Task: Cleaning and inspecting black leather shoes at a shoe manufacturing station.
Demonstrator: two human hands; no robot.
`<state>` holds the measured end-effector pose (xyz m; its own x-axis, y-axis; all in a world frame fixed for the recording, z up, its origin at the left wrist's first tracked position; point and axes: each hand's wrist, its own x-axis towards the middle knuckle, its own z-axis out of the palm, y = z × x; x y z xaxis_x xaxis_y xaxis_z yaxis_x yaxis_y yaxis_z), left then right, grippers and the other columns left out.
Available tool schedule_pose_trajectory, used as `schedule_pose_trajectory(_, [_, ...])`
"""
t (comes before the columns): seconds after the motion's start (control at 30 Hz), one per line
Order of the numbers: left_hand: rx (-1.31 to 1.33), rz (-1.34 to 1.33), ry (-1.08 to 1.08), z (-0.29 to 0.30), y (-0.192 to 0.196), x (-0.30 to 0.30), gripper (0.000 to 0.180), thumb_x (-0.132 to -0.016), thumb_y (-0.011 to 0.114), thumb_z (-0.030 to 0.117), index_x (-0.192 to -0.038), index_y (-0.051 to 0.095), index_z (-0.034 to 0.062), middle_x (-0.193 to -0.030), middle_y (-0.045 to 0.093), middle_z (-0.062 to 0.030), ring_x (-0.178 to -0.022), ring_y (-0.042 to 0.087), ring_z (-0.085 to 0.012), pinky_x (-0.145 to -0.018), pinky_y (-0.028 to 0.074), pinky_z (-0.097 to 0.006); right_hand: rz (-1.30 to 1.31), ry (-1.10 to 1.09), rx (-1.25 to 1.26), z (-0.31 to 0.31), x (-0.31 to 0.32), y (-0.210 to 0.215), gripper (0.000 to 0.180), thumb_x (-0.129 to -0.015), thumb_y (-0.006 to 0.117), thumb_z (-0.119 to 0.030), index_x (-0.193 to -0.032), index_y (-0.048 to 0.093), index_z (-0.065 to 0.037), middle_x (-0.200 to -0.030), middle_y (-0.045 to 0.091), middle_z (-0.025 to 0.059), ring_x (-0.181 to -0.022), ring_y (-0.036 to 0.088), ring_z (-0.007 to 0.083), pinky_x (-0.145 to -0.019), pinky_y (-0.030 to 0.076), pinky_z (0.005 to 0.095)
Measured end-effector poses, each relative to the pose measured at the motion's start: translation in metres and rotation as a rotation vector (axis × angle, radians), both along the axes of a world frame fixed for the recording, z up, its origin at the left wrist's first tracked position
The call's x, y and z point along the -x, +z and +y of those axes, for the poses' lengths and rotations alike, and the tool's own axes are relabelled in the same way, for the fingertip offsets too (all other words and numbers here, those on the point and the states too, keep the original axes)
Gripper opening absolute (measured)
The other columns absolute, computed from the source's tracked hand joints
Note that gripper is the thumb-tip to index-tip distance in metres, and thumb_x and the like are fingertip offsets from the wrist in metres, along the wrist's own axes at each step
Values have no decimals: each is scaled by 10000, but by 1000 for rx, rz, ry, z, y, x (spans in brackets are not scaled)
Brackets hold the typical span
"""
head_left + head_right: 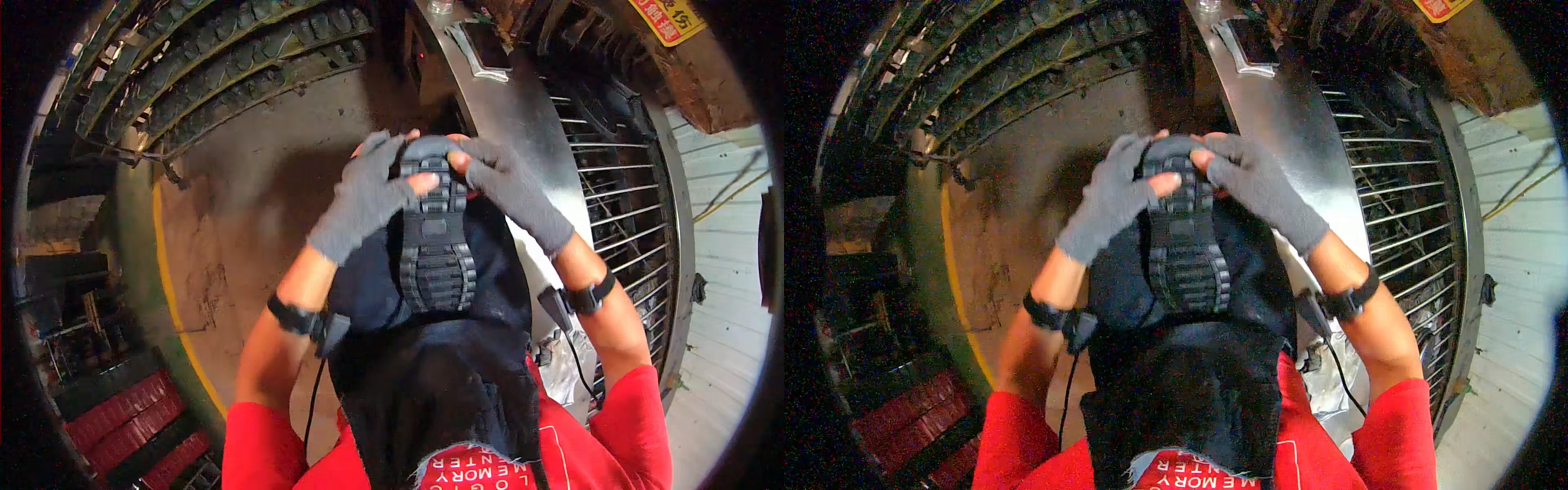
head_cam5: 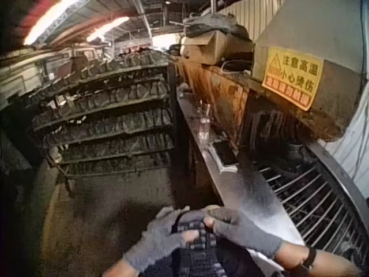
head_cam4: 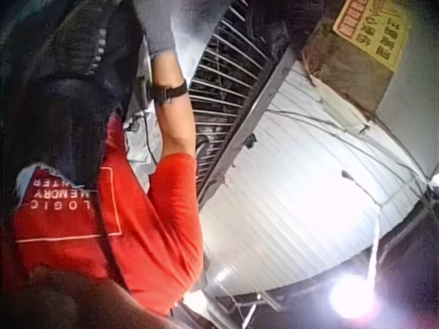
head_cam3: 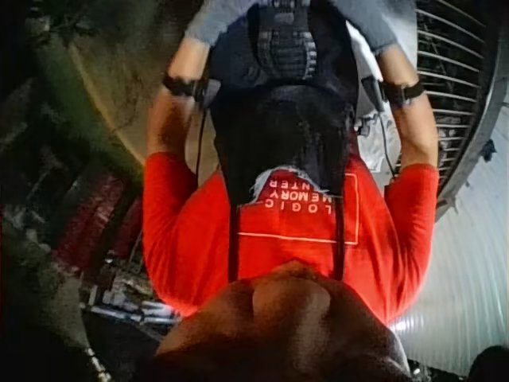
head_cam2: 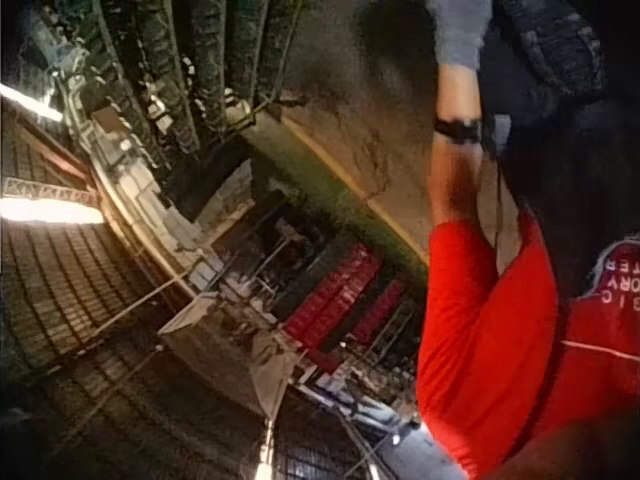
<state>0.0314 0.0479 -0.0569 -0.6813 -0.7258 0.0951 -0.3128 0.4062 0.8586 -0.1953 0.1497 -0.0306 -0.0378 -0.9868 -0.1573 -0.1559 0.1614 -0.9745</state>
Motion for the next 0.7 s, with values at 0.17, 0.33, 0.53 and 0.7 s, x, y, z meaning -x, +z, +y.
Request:
schedule_pose_trajectory(0.17, [43,1,54,19,11,-1,648,-885,848,292,-1442,630,42,-1329,630,-153,-1319,581,-293,-1116,460,-374,17,-94,128,11,-11,1,312,-1029,699,-235,-1193,740,28,-1094,683,44,-870,618,104,-738,514,279])
schedule_pose_trajectory(0.33, [140,-12,47,47,36,-12,671,-848,860,347,-1411,645,52,-1275,618,-172,-1249,598,-363,-1080,480,-409,230,-30,248,39,-3,16,403,-891,828,-208,-1223,748,6,-1171,681,93,-1090,645,208,-921,525,333])
schedule_pose_trajectory(0.53, [82,138,-434,79,57,-60,479,-728,885,467,-1127,828,208,-1033,537,-74,-978,572,-312,-914,506,-438,85,443,161,98,7,45,484,-688,978,-333,-1045,754,-96,-1259,625,118,-1233,590,344,-1087,452,487])
schedule_pose_trajectory(0.7, [-80,18,-119,48,45,-33,559,-757,901,260,-1282,755,133,-1149,603,-113,-1066,612,-335,-986,509,-420,-198,26,-74,61,-5,35,435,-767,943,-164,-1099,673,-91,-1136,570,46,-1133,555,219,-1018,429,365])
